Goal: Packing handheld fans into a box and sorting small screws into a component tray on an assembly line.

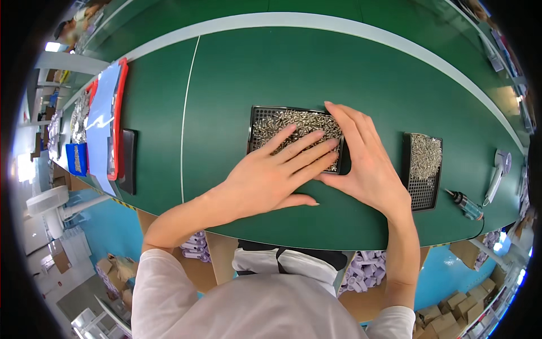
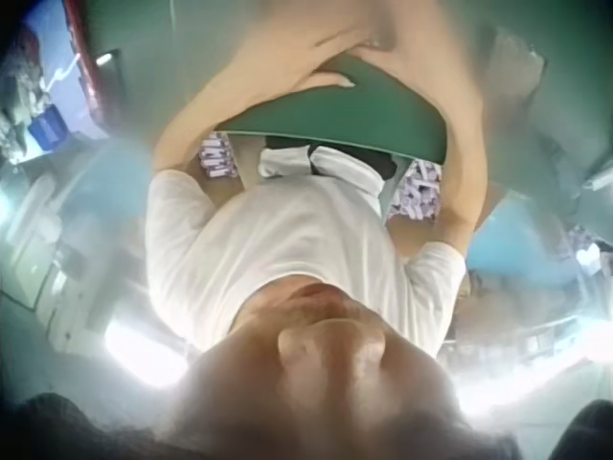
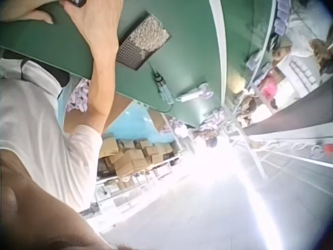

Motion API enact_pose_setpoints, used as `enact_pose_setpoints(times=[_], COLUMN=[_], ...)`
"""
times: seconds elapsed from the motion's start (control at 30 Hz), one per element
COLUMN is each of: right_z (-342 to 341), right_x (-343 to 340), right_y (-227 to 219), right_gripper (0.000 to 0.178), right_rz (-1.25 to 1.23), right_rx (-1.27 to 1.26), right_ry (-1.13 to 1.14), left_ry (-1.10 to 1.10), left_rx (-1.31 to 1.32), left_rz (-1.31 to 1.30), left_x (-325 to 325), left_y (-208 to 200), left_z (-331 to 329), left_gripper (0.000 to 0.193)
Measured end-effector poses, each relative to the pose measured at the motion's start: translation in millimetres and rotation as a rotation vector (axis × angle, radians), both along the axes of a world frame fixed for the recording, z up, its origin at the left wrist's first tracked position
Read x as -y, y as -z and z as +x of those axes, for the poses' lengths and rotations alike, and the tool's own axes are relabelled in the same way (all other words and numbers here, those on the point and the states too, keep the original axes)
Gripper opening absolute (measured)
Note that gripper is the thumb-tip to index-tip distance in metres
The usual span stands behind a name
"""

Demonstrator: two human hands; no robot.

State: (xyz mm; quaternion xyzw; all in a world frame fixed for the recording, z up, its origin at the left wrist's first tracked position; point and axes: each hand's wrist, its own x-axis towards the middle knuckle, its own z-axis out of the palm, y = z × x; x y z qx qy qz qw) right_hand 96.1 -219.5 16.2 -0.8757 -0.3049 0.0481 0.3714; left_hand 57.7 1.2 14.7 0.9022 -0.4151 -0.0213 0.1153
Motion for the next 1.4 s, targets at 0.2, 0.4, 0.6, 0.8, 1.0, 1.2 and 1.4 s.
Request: enact_pose_setpoints(times=[0.2,0.4,0.6,0.8,1.0,1.2,1.4], right_z=[0.9,-8.4,-10.8,-10.5,-12.6,-11.0,-8.4], right_x=[-13.7,-23.2,-28.7,-29.2,-30.1,-29.3,-26.2], right_y=[4.4,2.2,6.8,11.0,13.9,12.7,13.1], right_gripper=[0.098,0.102,0.101,0.1,0.1,0.1,0.099], right_rz=[0.021,0.032,0.061,0.093,0.122,0.091,0.11], right_rx=[0.004,-0.024,-0.022,-0.031,-0.012,0.017,0.007], right_ry=[0.163,0.118,0.107,0.093,0.068,0.068,0.093], left_ry=[-0.169,-0.388,-0.466,-0.504,-0.537,-0.543,-0.536], left_rx=[0.024,0.157,0.125,0.058,0.012,-0.027,-0.094], left_rz=[-0.206,-0.76,-0.898,-0.953,-1.007,-1.029,-1.052], left_x=[-24.1,-53.5,-53.3,-52.1,-51.5,-50.9,-45.4], left_y=[-2.5,-0.8,2.7,3.7,9.4,10.0,14.3], left_z=[20.5,45.9,48.8,48.5,51.5,50.1,50.6], left_gripper=[0.089,0.045,0.035,0.035,0.036,0.037,0.036])
